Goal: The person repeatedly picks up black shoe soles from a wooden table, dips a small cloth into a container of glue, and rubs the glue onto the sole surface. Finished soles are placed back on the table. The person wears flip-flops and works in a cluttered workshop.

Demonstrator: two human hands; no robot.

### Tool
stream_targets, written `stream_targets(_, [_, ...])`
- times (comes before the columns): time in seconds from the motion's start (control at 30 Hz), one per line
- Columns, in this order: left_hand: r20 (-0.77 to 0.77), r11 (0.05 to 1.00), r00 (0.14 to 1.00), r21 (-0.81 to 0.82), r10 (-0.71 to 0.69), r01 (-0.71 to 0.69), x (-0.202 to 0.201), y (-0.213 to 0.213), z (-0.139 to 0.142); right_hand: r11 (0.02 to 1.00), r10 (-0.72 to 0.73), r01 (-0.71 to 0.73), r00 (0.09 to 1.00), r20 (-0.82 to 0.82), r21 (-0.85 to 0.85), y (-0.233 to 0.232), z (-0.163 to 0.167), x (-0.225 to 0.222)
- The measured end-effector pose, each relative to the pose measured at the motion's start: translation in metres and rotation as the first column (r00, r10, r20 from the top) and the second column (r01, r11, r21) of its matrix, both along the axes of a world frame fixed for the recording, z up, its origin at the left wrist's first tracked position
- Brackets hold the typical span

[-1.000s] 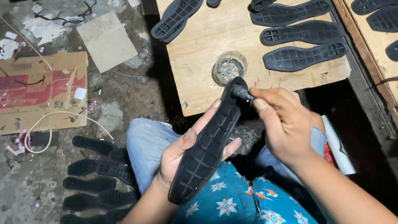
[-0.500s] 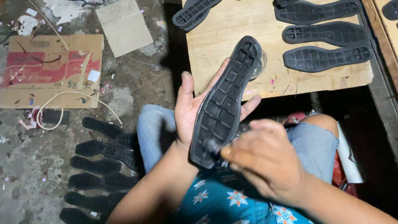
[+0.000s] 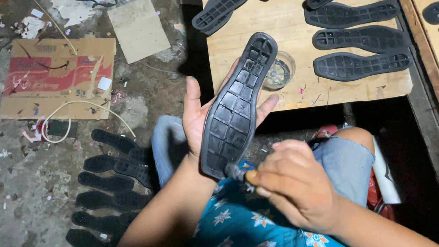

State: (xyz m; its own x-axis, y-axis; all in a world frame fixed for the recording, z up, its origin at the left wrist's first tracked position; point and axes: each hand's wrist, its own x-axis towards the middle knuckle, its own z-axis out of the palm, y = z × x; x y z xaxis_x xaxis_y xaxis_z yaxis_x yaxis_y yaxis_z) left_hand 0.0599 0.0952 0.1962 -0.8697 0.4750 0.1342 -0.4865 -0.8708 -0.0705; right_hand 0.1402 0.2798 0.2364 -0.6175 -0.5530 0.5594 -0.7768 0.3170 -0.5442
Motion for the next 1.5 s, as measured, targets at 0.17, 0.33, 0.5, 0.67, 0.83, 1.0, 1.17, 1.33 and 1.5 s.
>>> stream_targets(0.17, [-0.168,0.959,0.985,-0.282,-0.033,-0.016,0.004,-0.001,0.002,0.936,-0.33,0.341,0.936,0.122,-0.086,0.007,0.009,-0.016])
stream_targets(0.33, [-0.115,0.99,0.993,-0.136,-0.035,0.019,0.009,-0.003,0.008,0.978,-0.178,0.189,0.976,0.125,-0.083,0.012,0.006,-0.011])
stream_targets(0.5, [-0.156,0.984,0.983,-0.165,-0.093,0.067,0.017,-0.006,0.006,0.902,-0.338,0.391,0.903,0.265,-0.181,0.024,-0.012,-0.018])
stream_targets(0.67, [-0.145,0.984,0.973,-0.054,-0.178,0.172,0.022,-0.011,-0.003,0.711,-0.465,0.653,0.715,0.522,-0.261,0.045,-0.019,-0.039])
stream_targets(0.83, [-0.108,0.969,0.963,-0.013,-0.246,0.246,0.027,-0.022,-0.011,0.64,-0.371,0.632,0.752,0.544,-0.437,0.055,-0.026,-0.04])
stream_targets(1.0, [-0.095,0.959,0.954,-0.017,-0.283,0.283,0.03,-0.026,-0.014,0.62,-0.382,0.699,0.666,0.641,-0.357,0.064,-0.03,-0.039])
stream_targets(1.17, [-0.13,0.952,0.948,-0.139,-0.289,0.271,0.034,-0.024,-0.012,0.703,-0.405,0.594,0.786,0.467,-0.391,0.055,-0.01,-0.029])
stream_targets(1.33, [-0.18,0.926,0.935,-0.288,-0.305,0.246,0.037,-0.021,-0.009,0.689,-0.469,0.644,0.746,0.474,-0.332,0.043,0.005,-0.035])
stream_targets(1.5, [-0.077,0.982,0.982,-0.091,-0.17,0.163,0.028,-0.019,-0.013,0.577,-0.362,0.707,0.67,0.648,-0.409,0.054,-0.01,-0.04])
